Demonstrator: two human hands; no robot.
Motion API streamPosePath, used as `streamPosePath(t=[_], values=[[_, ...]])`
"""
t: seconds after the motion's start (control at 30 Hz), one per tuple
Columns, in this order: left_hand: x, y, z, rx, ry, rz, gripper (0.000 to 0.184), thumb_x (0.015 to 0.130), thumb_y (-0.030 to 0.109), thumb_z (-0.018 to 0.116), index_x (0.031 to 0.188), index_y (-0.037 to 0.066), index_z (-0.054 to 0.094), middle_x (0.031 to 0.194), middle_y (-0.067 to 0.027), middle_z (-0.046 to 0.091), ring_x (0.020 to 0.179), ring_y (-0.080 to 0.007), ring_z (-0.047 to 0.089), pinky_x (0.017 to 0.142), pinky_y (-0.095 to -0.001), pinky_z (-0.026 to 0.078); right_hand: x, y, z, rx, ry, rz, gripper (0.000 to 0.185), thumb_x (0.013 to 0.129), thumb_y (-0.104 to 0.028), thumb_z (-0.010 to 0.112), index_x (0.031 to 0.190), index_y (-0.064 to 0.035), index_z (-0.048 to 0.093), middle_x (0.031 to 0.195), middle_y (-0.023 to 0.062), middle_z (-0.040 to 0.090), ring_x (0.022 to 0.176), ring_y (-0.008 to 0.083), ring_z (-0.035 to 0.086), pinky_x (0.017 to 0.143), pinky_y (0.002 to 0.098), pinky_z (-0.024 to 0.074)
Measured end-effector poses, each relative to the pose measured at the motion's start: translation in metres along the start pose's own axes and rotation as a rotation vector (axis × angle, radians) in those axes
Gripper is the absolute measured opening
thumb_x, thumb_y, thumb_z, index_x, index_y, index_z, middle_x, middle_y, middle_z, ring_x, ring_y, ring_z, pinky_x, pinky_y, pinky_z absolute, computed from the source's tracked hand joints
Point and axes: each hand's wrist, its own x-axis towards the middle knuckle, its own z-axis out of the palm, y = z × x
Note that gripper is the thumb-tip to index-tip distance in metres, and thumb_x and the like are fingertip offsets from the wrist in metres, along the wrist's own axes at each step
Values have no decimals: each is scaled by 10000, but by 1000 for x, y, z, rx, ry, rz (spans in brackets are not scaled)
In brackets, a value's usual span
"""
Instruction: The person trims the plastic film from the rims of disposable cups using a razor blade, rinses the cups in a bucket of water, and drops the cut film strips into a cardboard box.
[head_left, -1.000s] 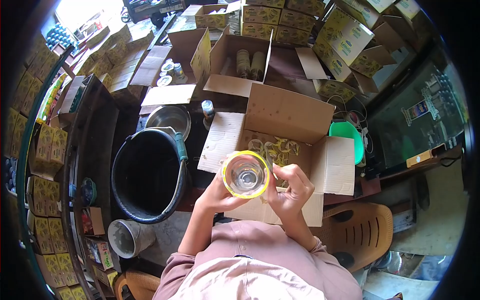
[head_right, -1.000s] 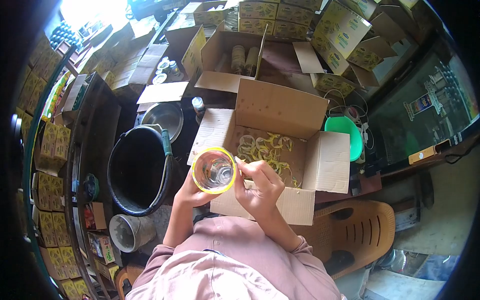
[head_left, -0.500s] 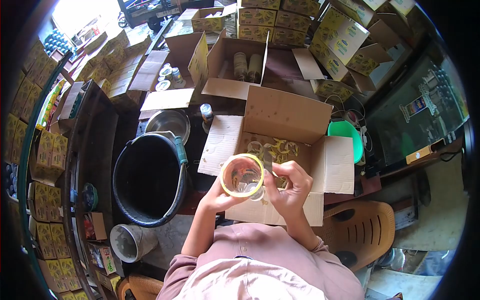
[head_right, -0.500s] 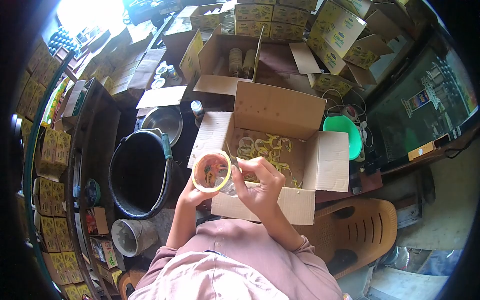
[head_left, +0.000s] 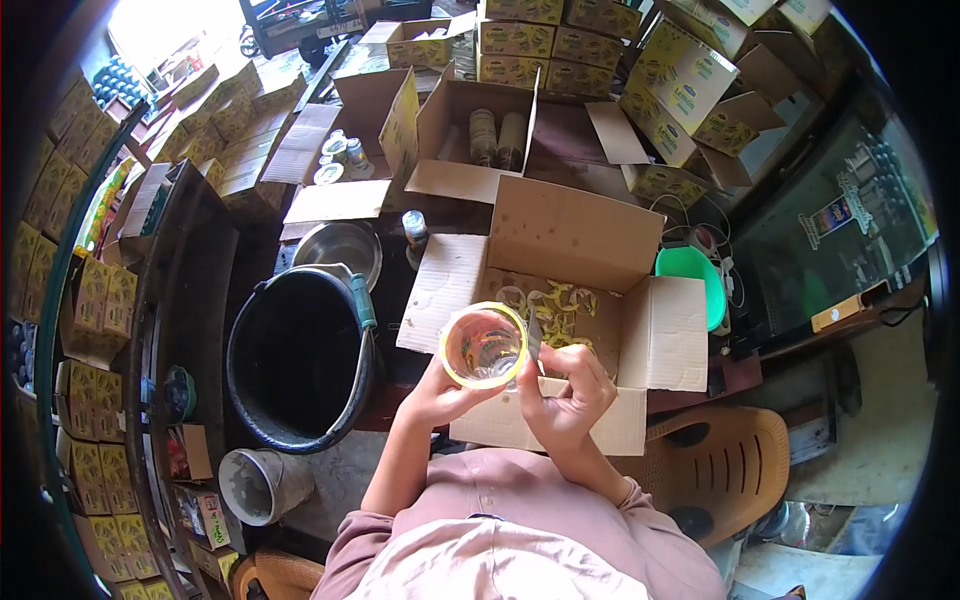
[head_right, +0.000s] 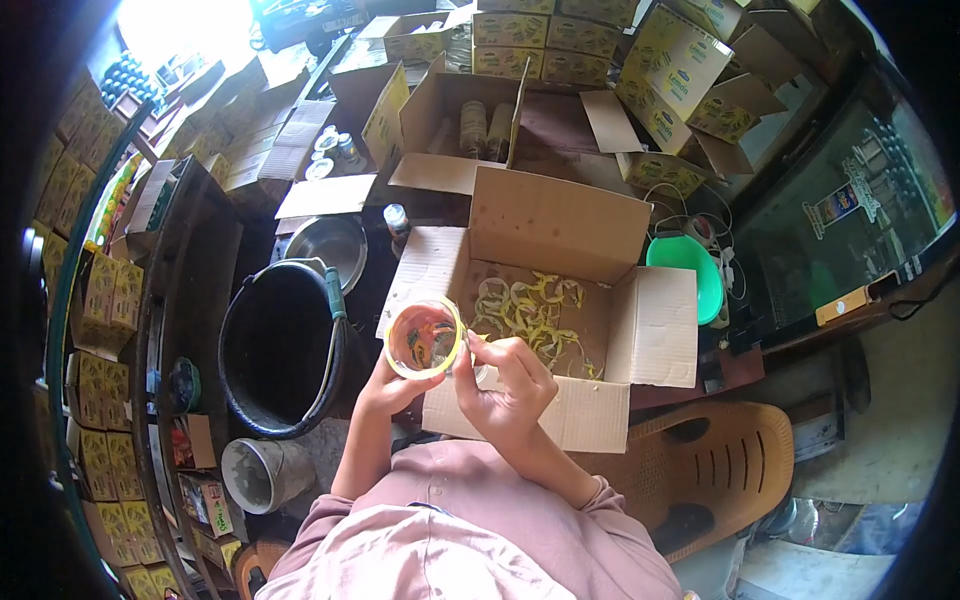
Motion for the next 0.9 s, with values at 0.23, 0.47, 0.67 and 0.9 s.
streamPosePath(t=[0.23, 0.47, 0.67, 0.9], values=[[-5, -2, -4, 114, -30, -9, 669, 654, 34, 707, 1218, 18, 347, 1161, -109, 431, 1095, -190, 438, 946, -323, 347, 1, 8, 1, -20, -2, -57, 183, 621, 51, 678, 783, -11, 620, 643, 81, 575, 547, 142, 567, 488, 224, 432], [-1, -5, -2, 51, -46, 10, 675, 657, 51, 708, 1222, 22, 341, 1155, -110, 435, 1112, -192, 422, 953, -329, 345, 4, 17, -3, 48, -46, 20, 168, 624, 67, 677, 759, 13, 593, 664, 73, 570, 562, 112, 536, 482, 196, 400], [2, -13, 3, -104, 18, -22, 653, 683, 59, 698, 1228, 37, 340, 1147, -104, 441, 1117, -193, 417, 961, -339, 337, 4, 18, -4, 95, -1, 100, 142, 647, 66, 670, 757, 12, 598, 664, 62, 562, 564, 101, 527, 495, 200, 405], [4, -18, 4, -175, 36, 2, 612, 712, 52, 677, 1213, 37, 326, 1136, -113, 441, 1105, -199, 421, 958, -343, 334, 7, 17, -6, -14, -24, -21, 147, 641, 57, 668, 765, -1, 617, 632, 74, 563, 540, 129, 540, 497, 226, 417]])
